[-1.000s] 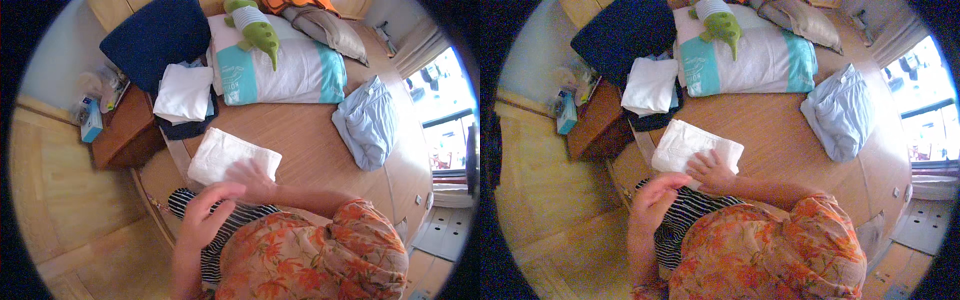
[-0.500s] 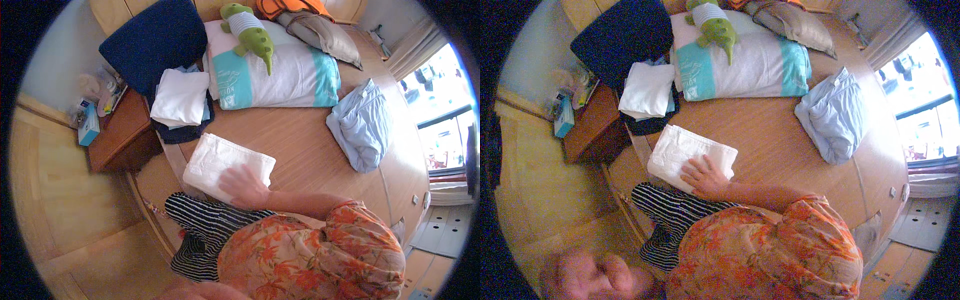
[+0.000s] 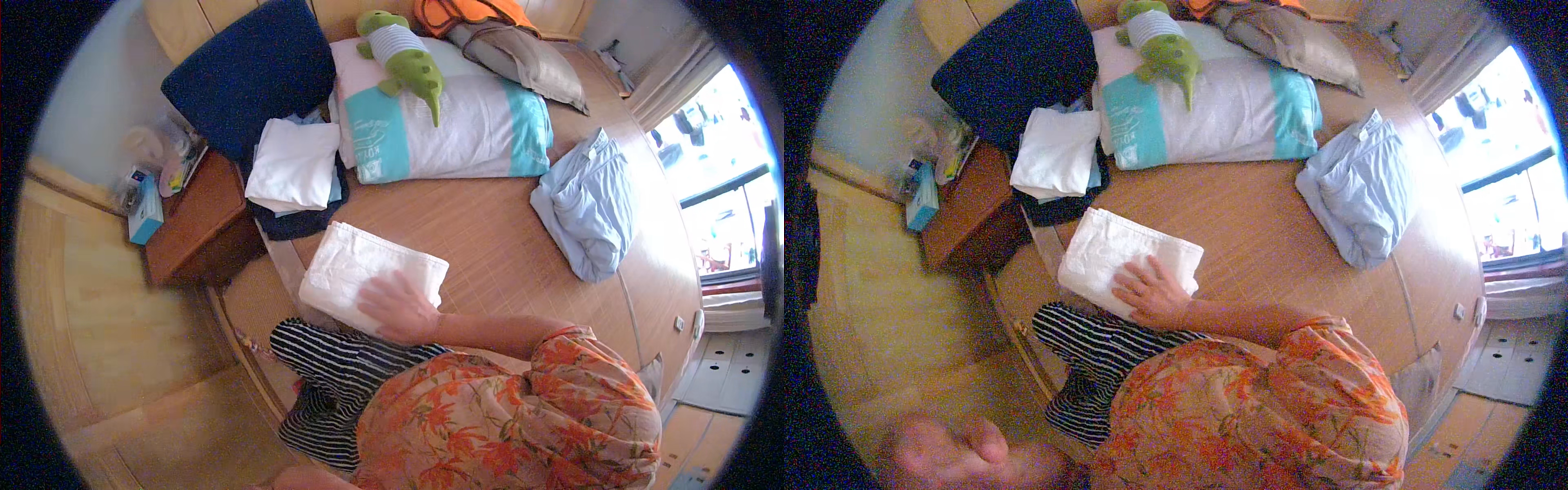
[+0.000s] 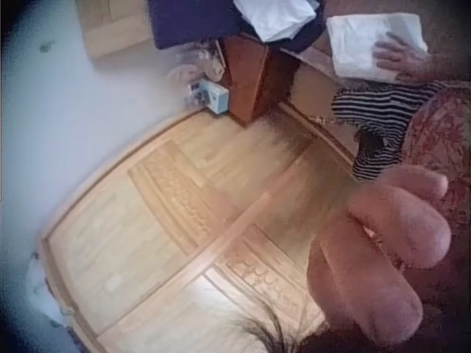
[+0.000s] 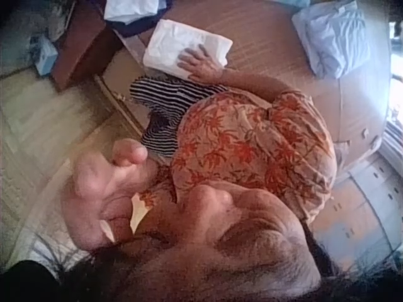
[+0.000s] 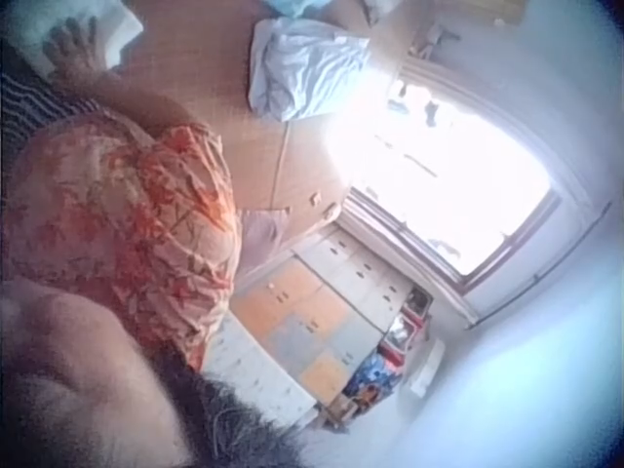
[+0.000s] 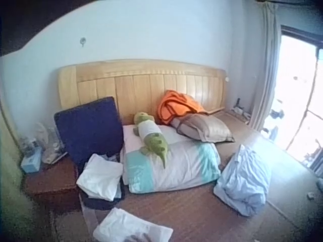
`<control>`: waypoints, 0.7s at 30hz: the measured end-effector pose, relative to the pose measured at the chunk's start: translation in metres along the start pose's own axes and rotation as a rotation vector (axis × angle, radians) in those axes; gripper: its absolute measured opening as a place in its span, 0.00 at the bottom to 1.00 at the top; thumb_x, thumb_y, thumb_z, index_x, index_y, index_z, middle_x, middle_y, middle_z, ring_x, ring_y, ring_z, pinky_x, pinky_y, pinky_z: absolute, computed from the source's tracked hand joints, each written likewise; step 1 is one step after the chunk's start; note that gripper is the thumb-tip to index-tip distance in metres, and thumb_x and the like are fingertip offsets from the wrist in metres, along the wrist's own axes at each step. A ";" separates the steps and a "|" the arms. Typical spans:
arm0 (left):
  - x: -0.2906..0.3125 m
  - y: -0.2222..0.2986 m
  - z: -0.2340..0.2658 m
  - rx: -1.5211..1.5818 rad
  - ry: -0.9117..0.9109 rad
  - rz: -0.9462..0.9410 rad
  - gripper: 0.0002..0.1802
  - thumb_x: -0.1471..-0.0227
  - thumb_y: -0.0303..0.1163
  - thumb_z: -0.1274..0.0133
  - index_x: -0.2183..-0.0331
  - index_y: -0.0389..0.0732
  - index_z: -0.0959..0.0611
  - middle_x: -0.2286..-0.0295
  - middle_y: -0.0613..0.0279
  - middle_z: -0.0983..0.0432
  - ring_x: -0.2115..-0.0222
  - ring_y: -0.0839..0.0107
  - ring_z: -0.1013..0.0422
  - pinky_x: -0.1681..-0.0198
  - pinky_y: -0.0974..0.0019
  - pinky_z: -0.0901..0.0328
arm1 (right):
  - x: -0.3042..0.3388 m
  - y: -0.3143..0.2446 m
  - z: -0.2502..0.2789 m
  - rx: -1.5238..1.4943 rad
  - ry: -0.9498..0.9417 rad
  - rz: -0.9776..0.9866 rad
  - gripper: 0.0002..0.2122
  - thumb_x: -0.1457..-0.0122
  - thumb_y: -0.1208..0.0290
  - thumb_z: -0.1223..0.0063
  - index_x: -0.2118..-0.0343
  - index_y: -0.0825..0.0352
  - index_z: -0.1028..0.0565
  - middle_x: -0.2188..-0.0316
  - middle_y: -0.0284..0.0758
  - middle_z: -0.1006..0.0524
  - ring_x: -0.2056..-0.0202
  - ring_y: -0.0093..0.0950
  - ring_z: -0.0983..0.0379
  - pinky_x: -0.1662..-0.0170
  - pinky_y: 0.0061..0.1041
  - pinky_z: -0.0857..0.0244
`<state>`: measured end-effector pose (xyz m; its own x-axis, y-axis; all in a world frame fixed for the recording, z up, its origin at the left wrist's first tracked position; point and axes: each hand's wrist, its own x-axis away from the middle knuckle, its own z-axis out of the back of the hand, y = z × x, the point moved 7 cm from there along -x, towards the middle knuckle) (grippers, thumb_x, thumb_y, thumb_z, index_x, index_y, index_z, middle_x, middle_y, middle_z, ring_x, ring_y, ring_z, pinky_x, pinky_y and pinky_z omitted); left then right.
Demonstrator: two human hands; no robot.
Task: Folding a white pillowcase and a striped shirt on a bed and organizing them in a wardrobe.
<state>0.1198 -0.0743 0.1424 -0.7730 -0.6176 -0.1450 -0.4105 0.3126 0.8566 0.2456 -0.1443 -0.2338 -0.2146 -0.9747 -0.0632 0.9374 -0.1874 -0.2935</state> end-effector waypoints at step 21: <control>-0.124 -0.221 0.166 -0.990 -0.358 0.145 0.32 0.46 0.41 0.46 0.45 0.34 0.33 0.43 0.45 0.41 0.41 0.57 0.44 0.39 0.60 0.51 | 0.071 0.025 0.030 -0.333 0.213 -0.171 0.31 0.53 0.61 0.38 0.44 0.61 0.35 0.41 0.41 0.38 0.38 0.42 0.47 0.36 0.48 0.57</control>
<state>0.2259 0.0533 -0.1112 -0.9465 -0.3227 -0.0086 0.1489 -0.4600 0.8753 0.2625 -0.2219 -0.2174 -0.4439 -0.8794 -0.1719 0.7513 -0.2607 -0.6062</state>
